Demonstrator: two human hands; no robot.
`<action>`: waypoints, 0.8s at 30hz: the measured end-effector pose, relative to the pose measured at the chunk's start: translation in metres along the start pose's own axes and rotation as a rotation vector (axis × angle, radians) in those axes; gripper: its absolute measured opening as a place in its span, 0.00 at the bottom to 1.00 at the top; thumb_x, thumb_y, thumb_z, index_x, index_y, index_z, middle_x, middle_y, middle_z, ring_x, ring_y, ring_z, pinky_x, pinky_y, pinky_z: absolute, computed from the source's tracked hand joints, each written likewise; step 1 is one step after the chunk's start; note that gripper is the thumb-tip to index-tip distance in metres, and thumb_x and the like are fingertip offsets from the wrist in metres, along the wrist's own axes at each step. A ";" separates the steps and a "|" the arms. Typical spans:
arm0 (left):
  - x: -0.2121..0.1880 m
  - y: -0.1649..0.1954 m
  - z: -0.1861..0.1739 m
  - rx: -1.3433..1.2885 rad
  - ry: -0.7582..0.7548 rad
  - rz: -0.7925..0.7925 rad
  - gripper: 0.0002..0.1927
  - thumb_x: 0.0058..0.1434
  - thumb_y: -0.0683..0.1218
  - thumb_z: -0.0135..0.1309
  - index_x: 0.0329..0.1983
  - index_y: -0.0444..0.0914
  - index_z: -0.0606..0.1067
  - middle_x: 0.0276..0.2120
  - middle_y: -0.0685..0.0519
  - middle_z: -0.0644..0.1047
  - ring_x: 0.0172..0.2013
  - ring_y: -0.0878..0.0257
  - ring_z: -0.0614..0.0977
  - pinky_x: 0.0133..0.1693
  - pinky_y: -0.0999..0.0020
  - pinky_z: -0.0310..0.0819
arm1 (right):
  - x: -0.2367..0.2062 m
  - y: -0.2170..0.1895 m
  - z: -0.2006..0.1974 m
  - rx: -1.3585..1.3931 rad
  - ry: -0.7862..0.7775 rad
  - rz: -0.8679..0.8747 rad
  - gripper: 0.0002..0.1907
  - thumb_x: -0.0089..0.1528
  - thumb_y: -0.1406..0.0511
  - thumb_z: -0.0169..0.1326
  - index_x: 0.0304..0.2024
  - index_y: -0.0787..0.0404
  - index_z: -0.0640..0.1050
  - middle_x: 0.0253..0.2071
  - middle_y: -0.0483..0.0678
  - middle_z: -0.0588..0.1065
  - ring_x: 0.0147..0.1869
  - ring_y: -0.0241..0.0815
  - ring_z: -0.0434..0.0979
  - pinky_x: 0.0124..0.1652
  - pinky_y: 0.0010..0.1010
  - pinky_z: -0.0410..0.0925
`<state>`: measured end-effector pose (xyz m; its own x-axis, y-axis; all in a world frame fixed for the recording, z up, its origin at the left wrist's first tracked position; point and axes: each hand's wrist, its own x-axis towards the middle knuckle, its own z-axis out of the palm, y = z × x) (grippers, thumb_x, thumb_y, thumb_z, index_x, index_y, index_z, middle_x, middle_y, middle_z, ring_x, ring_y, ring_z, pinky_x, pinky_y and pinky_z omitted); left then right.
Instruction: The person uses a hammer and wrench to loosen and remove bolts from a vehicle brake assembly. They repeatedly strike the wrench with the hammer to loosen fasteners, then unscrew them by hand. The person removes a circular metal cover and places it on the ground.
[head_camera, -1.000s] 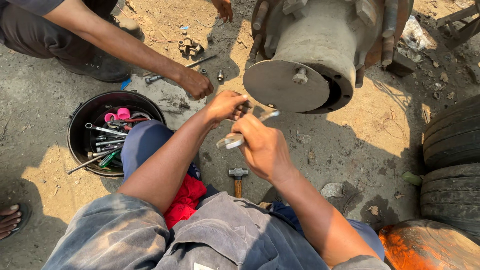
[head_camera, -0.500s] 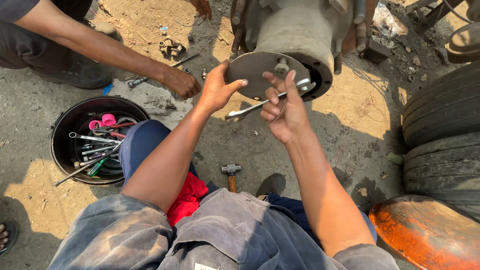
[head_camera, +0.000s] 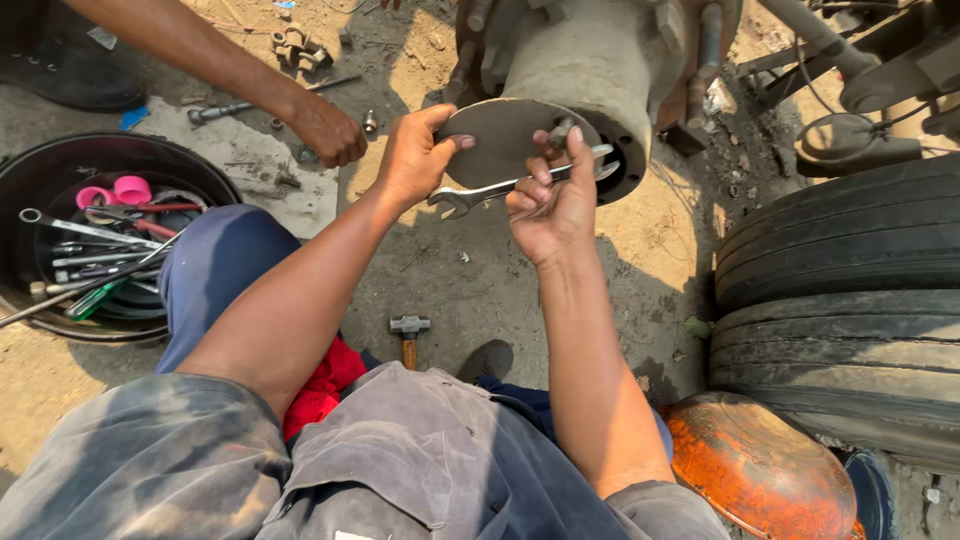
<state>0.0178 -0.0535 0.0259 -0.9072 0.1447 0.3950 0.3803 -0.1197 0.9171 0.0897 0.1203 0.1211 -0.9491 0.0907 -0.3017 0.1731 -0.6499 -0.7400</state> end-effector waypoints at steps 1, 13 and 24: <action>-0.003 0.003 -0.002 0.029 -0.012 -0.019 0.07 0.63 0.40 0.61 0.40 0.32 0.76 0.29 0.51 0.77 0.32 0.69 0.76 0.35 0.68 0.71 | -0.001 0.001 0.000 0.002 0.033 -0.005 0.22 0.67 0.47 0.56 0.42 0.60 0.77 0.22 0.38 0.64 0.21 0.29 0.59 0.25 0.23 0.54; -0.046 0.012 -0.028 0.495 -0.182 -0.001 0.12 0.60 0.46 0.62 0.41 0.35 0.75 0.36 0.44 0.78 0.40 0.43 0.80 0.39 0.50 0.71 | -0.078 0.069 -0.113 -0.407 0.006 0.294 0.21 0.64 0.53 0.54 0.43 0.65 0.78 0.23 0.40 0.66 0.23 0.33 0.64 0.25 0.27 0.60; -0.071 -0.079 -0.037 0.983 -0.350 0.033 0.12 0.63 0.49 0.62 0.44 0.39 0.80 0.40 0.42 0.80 0.42 0.40 0.80 0.41 0.45 0.72 | -0.031 0.129 -0.242 -1.283 0.297 0.128 0.21 0.56 0.53 0.71 0.34 0.64 0.81 0.20 0.47 0.71 0.21 0.39 0.70 0.23 0.34 0.61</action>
<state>0.0456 -0.0908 -0.0768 -0.8508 0.4509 0.2701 0.5248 0.7007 0.4833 0.2049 0.2167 -0.1105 -0.8425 0.3504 -0.4092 0.5372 0.4896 -0.6868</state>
